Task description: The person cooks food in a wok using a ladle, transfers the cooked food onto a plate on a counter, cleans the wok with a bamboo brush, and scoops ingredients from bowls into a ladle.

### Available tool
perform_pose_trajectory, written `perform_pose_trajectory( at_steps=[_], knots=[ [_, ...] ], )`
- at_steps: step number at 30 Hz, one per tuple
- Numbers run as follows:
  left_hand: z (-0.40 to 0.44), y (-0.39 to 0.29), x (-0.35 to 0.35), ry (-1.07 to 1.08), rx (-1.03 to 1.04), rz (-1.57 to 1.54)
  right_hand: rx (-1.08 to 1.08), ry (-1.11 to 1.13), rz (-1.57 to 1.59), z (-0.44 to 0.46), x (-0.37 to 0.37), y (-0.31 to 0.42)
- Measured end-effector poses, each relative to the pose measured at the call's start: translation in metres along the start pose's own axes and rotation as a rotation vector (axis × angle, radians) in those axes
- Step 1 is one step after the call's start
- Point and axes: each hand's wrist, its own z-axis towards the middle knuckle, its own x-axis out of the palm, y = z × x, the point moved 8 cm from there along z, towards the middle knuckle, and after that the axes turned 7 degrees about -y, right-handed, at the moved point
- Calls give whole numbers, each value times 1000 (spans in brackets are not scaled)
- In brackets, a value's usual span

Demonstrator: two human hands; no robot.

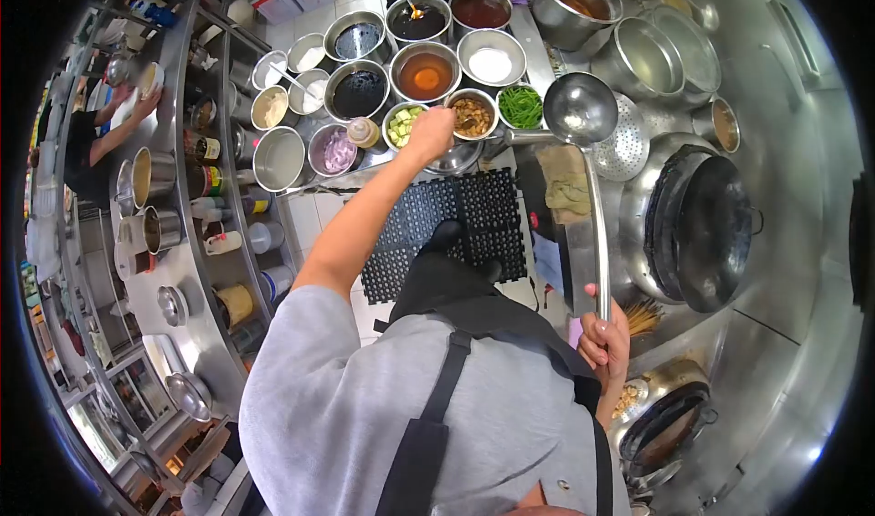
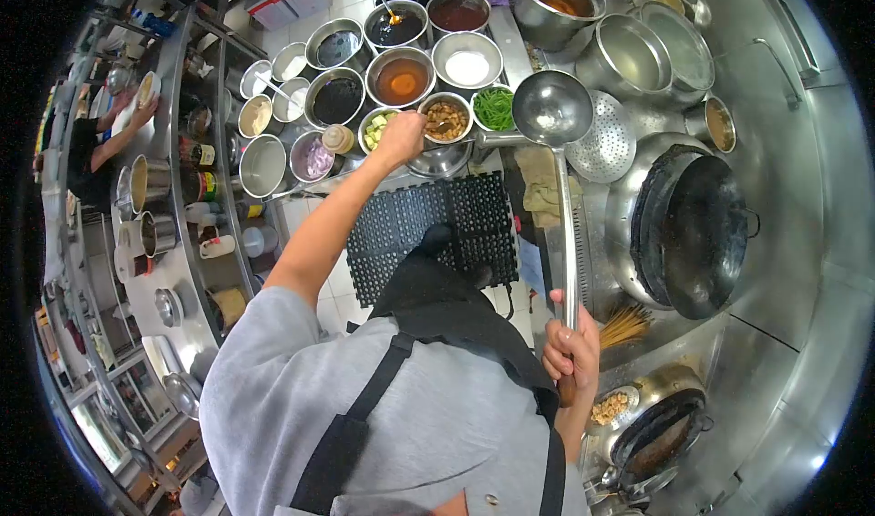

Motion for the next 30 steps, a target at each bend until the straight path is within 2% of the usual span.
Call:
perform_pose_trajectory(
  at_steps=[1, 4, 7, 10, 14, 16, 17, 21, 24, 28, 30],
  knots=[
    [-2, -1, -2, -67, 1, -25, 7, 0, -16, 3, 4, -1],
    [2, 2, 7, 17, -79, -107, 17, -20, -31, 11, 14, -3],
    [2, 19, 14, -38, -148, -244, 28, 22, -42, 19, 19, -7],
    [-13, 48, 34, 91, -458, -506, 32, 10, -48, 21, 21, -10],
    [-41, 81, 47, 111, -727, -886, 49, -55, -67, 25, 25, -13],
    [-53, 76, 37, 187, -852, -1154, 58, -64, -75, 27, 27, -15],
    [-58, 72, 24, 138, -888, -1188, 72, -64, -79, 28, 28, -16],
    [-62, 72, -4, 118, -868, -1351, 111, -69, -144, 35, 37, -16],
    [-47, 48, -48, -9, -686, -1234, 121, -66, -224, 39, 51, -15],
    [-34, -18, -116, -531, 81, -167, 177, 16, -240, 52, 65, -18],
    [-48, -13, -127, -553, -39, -141, 204, 47, -205, 58, 67, -21]
  ],
)
